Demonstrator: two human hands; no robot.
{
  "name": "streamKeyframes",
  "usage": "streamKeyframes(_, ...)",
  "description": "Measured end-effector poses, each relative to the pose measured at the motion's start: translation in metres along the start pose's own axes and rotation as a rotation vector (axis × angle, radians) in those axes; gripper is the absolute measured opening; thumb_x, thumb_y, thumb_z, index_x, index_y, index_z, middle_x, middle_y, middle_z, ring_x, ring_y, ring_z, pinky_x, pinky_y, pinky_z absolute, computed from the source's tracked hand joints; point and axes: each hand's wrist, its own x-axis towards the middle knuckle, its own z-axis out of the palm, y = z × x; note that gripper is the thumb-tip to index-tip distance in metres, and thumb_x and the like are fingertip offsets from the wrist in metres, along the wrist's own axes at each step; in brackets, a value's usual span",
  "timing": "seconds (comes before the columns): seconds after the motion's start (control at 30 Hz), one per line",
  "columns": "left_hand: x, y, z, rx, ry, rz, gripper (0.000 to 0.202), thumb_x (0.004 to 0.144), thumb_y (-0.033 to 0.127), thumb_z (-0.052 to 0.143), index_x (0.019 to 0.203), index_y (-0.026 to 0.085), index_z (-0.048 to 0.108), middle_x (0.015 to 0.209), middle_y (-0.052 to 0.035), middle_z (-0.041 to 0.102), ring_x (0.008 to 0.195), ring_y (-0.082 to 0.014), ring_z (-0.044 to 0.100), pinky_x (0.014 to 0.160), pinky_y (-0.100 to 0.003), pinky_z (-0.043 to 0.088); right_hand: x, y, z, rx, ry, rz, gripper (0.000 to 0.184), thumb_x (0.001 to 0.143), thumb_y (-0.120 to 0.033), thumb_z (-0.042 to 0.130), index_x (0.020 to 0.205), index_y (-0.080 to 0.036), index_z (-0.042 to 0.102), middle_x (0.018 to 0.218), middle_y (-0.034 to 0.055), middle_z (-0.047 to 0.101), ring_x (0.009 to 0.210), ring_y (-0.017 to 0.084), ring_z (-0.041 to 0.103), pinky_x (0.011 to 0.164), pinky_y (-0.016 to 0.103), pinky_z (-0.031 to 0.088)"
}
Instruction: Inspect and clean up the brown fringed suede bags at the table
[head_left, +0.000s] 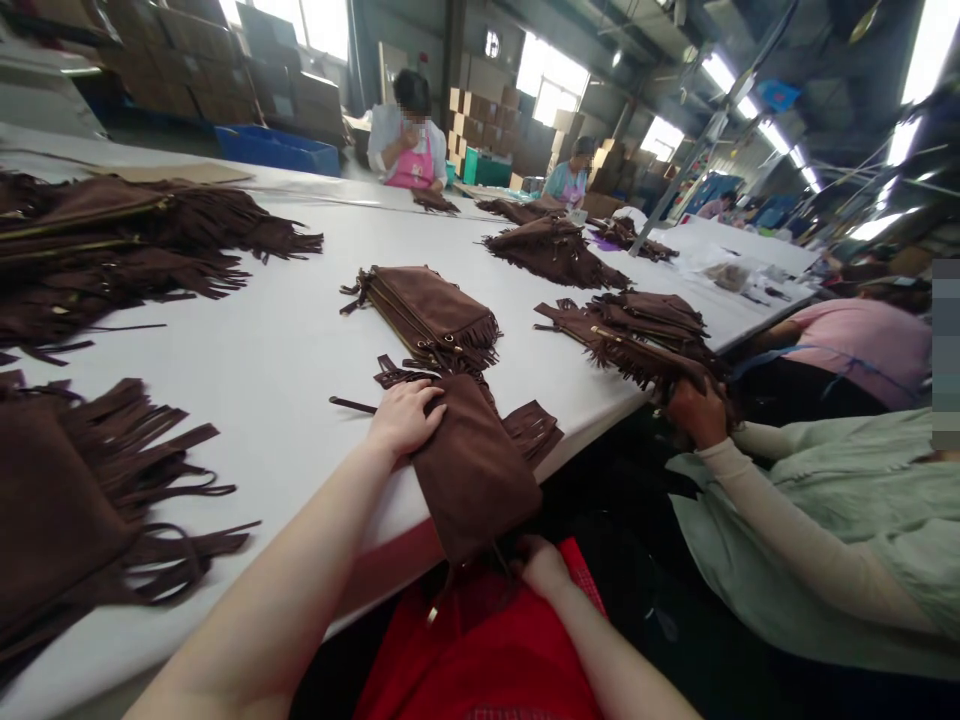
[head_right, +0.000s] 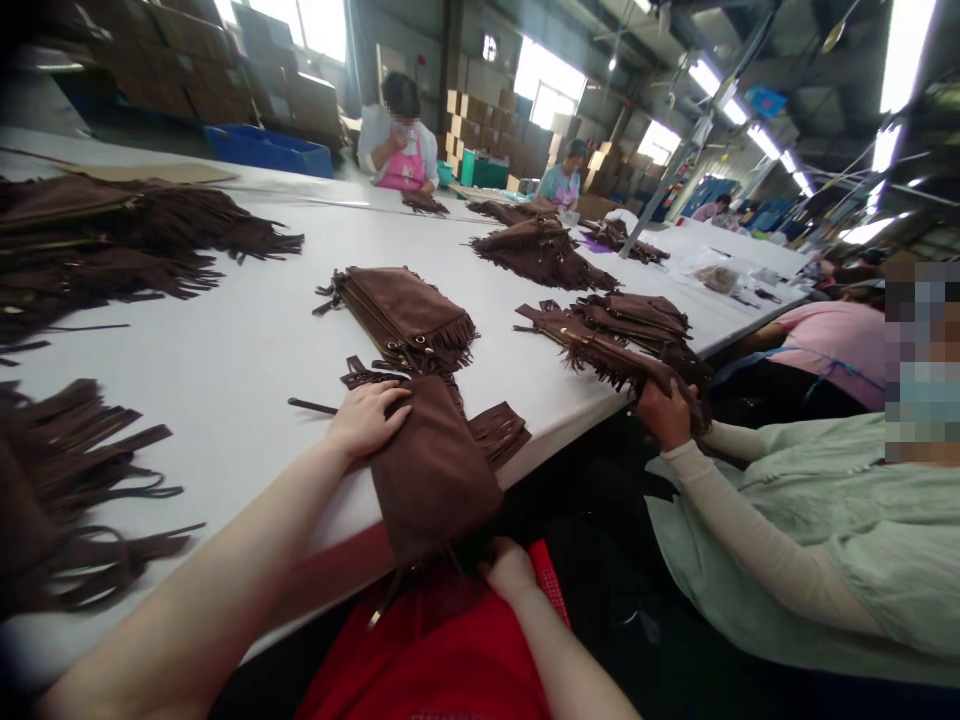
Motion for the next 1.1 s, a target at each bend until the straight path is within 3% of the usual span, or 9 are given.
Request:
streamKeyframes(0.1,0.001,-0.001,0.000,0.007,-0.006,0.006,0.044,0.090,0.050,0.044,0.118,0.025,0.067,0.131,-0.0057,0.061,0.120,-0.0262,0.054,0.108,-0.040,0.036,0.005,-0.009,-0.027,0.456,0.014,-0.028,0.056,0.065,-0.020,0.062,0.121,-0.021,0.061,0.124,0.0103,0.066,0.118,0.030,0.060,0.100,0.045,0.045)
streamKeyframes(0.17,0.002,-0.001,0.001,0.008,-0.011,0.001,0.044,0.090,0.050,0.044,0.119,0.026,0.066,0.131,-0.0051,0.061,0.120,-0.0263,0.054,0.107,-0.040,0.036,0.001,-0.024,-0.048,0.727,0.022,-0.147,0.068,0.062,-0.023,0.066,0.129,-0.023,0.055,0.137,0.0086,0.057,0.130,0.029,0.050,0.109,0.046,0.038)
streamKeyframes(0.3,0.003,-0.001,0.001,-0.006,-0.014,-0.004,0.044,0.090,0.049,0.044,0.118,0.024,0.066,0.131,-0.0060,0.060,0.120,-0.0272,0.053,0.107,-0.041,0.035,-0.018,-0.064,-0.067,1.007,-0.192,-0.288,0.075,0.058,-0.026,0.077,0.130,-0.022,0.055,0.139,0.0084,0.056,0.131,0.030,0.048,0.112,0.047,0.034)
streamKeyframes(0.4,0.002,-0.001,0.002,-0.010,-0.013,-0.005,0.044,0.090,0.049,0.044,0.119,0.025,0.066,0.132,-0.0056,0.060,0.121,-0.0267,0.053,0.108,-0.041,0.033,-0.029,-0.088,-0.057,0.997,-0.263,-0.225,0.066,0.058,-0.029,0.083,0.120,-0.019,0.063,0.125,0.0089,0.066,0.118,0.030,0.058,0.106,0.048,0.041)
streamKeyframes(0.53,0.002,-0.003,0.003,0.002,-0.014,0.005,0.044,0.090,0.050,0.044,0.119,0.026,0.065,0.132,-0.0046,0.060,0.121,-0.0256,0.053,0.108,-0.039,0.034,-0.027,-0.094,-0.035,0.870,-0.141,-0.177,0.047,0.060,-0.027,0.081,0.105,-0.017,0.068,0.110,0.0074,0.071,0.104,0.026,0.064,0.097,0.044,0.048)
streamKeyframes(0.67,0.003,-0.002,0.002,0.000,-0.019,0.004,0.043,0.091,0.050,0.043,0.118,0.025,0.066,0.131,-0.0045,0.060,0.121,-0.0250,0.053,0.107,-0.039,0.034,-0.013,-0.073,-0.017,0.504,-0.144,-0.076,0.010,0.073,-0.024,0.067,0.078,-0.016,0.069,0.066,0.0037,0.069,0.064,0.019,0.066,0.068,0.031,0.054)
streamKeyframes(0.87,0.002,0.000,0.001,-0.006,-0.016,0.012,0.043,0.091,0.049,0.043,0.119,0.025,0.065,0.132,-0.0049,0.060,0.121,-0.0251,0.053,0.108,-0.039,0.034,-0.009,-0.018,0.005,0.127,-0.179,0.193,0.007,0.074,-0.016,0.062,0.075,-0.014,0.068,0.053,0.0031,0.063,0.045,0.018,0.059,0.053,0.029,0.048)
streamKeyframes(0.97,0.002,0.000,0.000,0.009,-0.023,0.005,0.043,0.091,0.049,0.043,0.119,0.025,0.065,0.131,-0.0043,0.060,0.121,-0.0246,0.053,0.108,-0.039,0.034,-0.018,-0.003,0.007,0.128,-0.213,0.161,0.018,0.068,-0.011,0.064,0.085,-0.013,0.070,0.063,0.0048,0.069,0.060,0.020,0.066,0.065,0.031,0.051)
streamKeyframes(1.1,0.003,0.000,0.001,0.011,-0.021,0.003,0.043,0.091,0.049,0.042,0.119,0.026,0.065,0.132,-0.0040,0.060,0.122,-0.0245,0.053,0.108,-0.039,0.034,-0.033,-0.018,-0.007,0.537,-0.231,-0.084,0.056,0.063,-0.018,0.068,0.118,-0.017,0.062,0.119,0.0103,0.068,0.113,0.025,0.061,0.098,0.037,0.046)
